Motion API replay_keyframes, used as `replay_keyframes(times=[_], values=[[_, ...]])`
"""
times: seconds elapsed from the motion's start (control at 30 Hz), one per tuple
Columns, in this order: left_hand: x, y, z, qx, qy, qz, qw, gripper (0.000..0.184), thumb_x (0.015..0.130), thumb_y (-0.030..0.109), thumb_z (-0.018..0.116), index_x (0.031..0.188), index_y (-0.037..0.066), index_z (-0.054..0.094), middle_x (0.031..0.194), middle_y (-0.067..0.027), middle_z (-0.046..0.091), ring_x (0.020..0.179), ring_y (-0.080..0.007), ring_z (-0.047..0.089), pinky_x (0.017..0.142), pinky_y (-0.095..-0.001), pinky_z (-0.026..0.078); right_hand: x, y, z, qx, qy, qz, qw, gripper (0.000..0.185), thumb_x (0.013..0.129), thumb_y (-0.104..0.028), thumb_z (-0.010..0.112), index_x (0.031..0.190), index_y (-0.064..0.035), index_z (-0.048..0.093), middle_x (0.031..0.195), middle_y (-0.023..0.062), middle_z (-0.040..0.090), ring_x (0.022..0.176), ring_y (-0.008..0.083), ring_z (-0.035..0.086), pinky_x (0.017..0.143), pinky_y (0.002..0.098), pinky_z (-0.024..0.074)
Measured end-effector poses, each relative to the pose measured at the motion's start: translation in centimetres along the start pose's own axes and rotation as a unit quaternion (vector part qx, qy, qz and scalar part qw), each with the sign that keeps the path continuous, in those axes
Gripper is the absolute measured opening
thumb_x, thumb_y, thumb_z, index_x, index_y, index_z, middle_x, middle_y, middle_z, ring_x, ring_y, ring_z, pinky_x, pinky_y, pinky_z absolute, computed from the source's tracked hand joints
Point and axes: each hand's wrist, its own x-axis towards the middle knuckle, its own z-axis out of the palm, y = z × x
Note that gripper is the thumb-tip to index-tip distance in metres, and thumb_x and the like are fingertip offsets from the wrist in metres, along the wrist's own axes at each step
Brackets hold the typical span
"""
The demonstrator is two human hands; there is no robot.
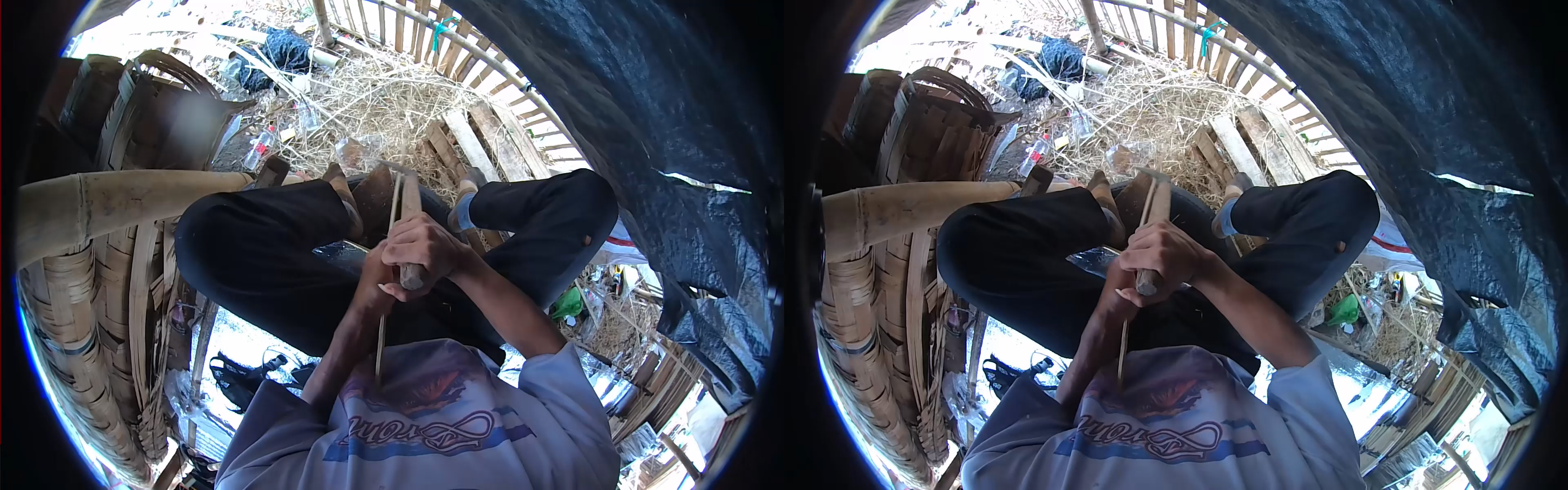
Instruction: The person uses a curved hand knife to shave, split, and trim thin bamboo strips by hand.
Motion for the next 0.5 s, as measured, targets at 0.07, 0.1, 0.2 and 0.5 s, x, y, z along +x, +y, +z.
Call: replay_keyframes(times=[0.07, 0.1, 0.2, 0.5], values=[[-0.9, -0.1, 0.1, -0.137, -0.039, -0.145, 0.979, 0.023, 0.093, 0.024, 0.039, 0.096, 0.005, 0.052, 0.076, -0.0019, 0.053, 0.052, -0.0041, 0.047, 0.039, -0.0182, 0.032, -0.6, 0.9, -0.1, -0.013, -0.001, 0.015, 1.000, 0.027, 0.060, -0.027, 0.071, 0.060, -0.0088, 0.050, 0.051, 0.0047, 0.048, 0.047, 0.0251, 0.052, 0.046, 0.0339, 0.0413], [-0.9, 0.9, 0.4, -0.133, -0.044, -0.145, 0.979, 0.023, 0.093, 0.024, 0.039, 0.096, 0.005, 0.052, 0.076, -0.0019, 0.053, 0.052, -0.0041, 0.047, 0.039, -0.0182, 0.032, -0.8, 1.2, -0.3, -0.027, -0.008, 0.028, 0.999, 0.027, 0.061, -0.028, 0.070, 0.060, -0.0091, 0.050, 0.051, 0.0046, 0.048, 0.046, 0.0246, 0.051, 0.045, 0.0341, 0.0405], [-0.3, 2.0, 1.0, -0.184, 0.005, -0.226, 0.957, 0.021, 0.094, 0.020, 0.034, 0.089, 0.009, 0.051, 0.065, 0.0021, 0.047, 0.043, -0.0025, 0.036, 0.037, -0.0174, 0.022, -1.3, 1.6, -0.4, -0.024, 0.001, 0.025, 0.999, 0.028, 0.061, -0.029, 0.070, 0.060, -0.0091, 0.049, 0.050, 0.0043, 0.046, 0.045, 0.0239, 0.050, 0.045, 0.0344, 0.0395], [-1.3, 1.4, 1.1, -0.222, 0.015, -0.286, 0.932, 0.013, 0.091, 0.018, 0.037, 0.086, 0.013, 0.048, 0.058, 0.0063, 0.038, 0.040, -0.0022, 0.029, 0.034, -0.0198, 0.020, -1.2, 1.6, -1.1, -0.040, 0.012, -0.008, 0.999, 0.022, 0.060, -0.020, 0.068, 0.066, -0.0059, 0.053, 0.054, 0.0038, 0.046, 0.047, 0.0236, 0.050, 0.044, 0.0345, 0.0391]])
